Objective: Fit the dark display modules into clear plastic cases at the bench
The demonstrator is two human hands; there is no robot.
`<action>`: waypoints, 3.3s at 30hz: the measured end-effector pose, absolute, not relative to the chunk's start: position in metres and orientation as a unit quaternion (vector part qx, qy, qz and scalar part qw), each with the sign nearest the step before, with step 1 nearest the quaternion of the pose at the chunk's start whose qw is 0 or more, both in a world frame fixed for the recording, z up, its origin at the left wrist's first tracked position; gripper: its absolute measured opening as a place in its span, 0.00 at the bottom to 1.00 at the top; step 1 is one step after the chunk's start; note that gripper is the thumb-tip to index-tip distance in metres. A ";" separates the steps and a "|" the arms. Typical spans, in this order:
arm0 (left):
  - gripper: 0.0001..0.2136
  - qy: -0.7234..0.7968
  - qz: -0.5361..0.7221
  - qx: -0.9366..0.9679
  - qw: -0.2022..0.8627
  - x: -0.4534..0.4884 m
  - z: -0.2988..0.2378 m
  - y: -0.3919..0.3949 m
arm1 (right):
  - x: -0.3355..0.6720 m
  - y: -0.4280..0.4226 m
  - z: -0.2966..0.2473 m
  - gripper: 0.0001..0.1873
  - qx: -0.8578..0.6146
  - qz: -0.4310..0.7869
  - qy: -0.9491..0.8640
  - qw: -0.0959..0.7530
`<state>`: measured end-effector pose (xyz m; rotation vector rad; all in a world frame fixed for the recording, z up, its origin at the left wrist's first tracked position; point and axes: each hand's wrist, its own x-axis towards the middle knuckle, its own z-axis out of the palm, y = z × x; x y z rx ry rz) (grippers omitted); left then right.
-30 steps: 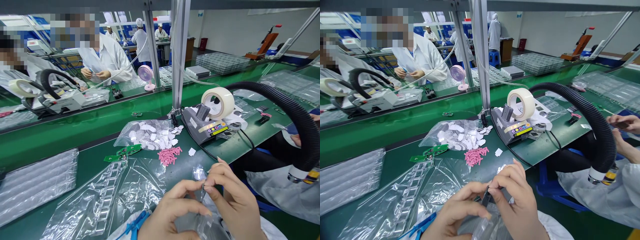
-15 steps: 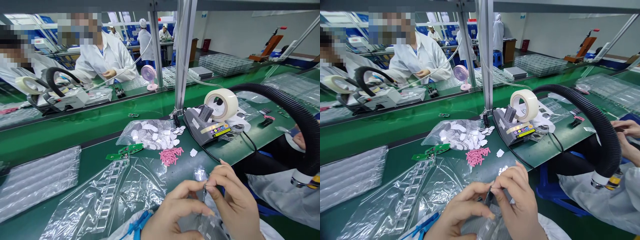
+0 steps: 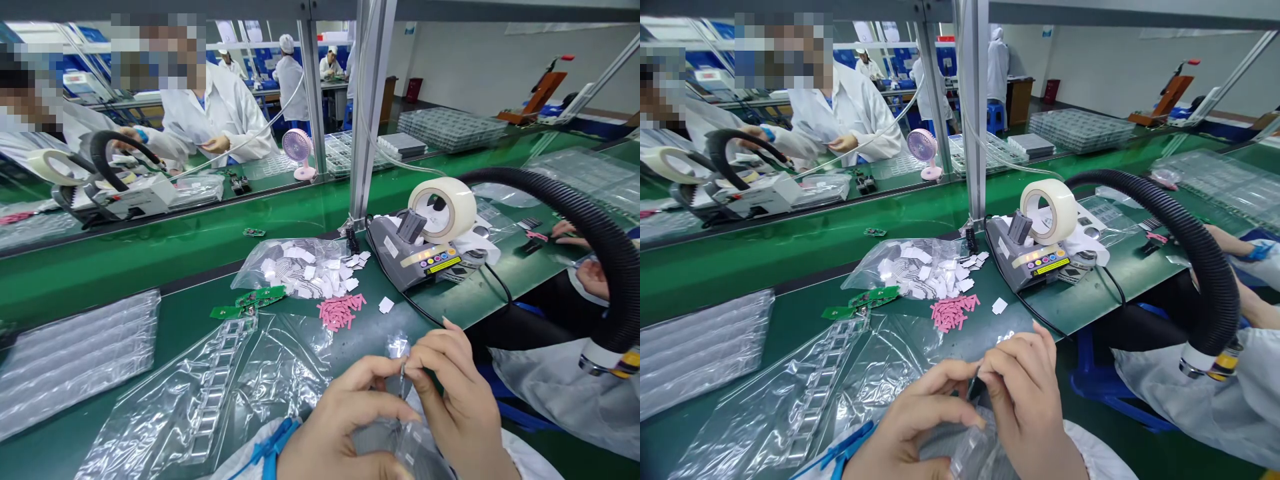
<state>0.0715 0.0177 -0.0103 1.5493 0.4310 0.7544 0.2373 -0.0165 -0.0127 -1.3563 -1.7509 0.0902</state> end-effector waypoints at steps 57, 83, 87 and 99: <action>0.21 0.237 0.330 0.777 0.481 0.067 -0.019 0.005 | 0.231 -0.012 -0.005 0.13 -0.528 0.364 -0.589 0.491; 0.13 0.095 0.326 0.177 0.924 0.067 0.000 0.018 | 0.257 -0.002 0.013 0.26 -0.442 0.225 -0.793 0.354; 0.13 0.095 0.326 0.165 0.926 0.068 0.001 0.018 | 0.254 0.005 0.000 0.17 -0.422 0.326 -0.741 0.408; 0.15 0.315 0.479 0.425 0.700 0.064 -0.027 0.024 | 0.234 -0.002 -0.008 0.15 -0.450 0.338 -0.621 0.546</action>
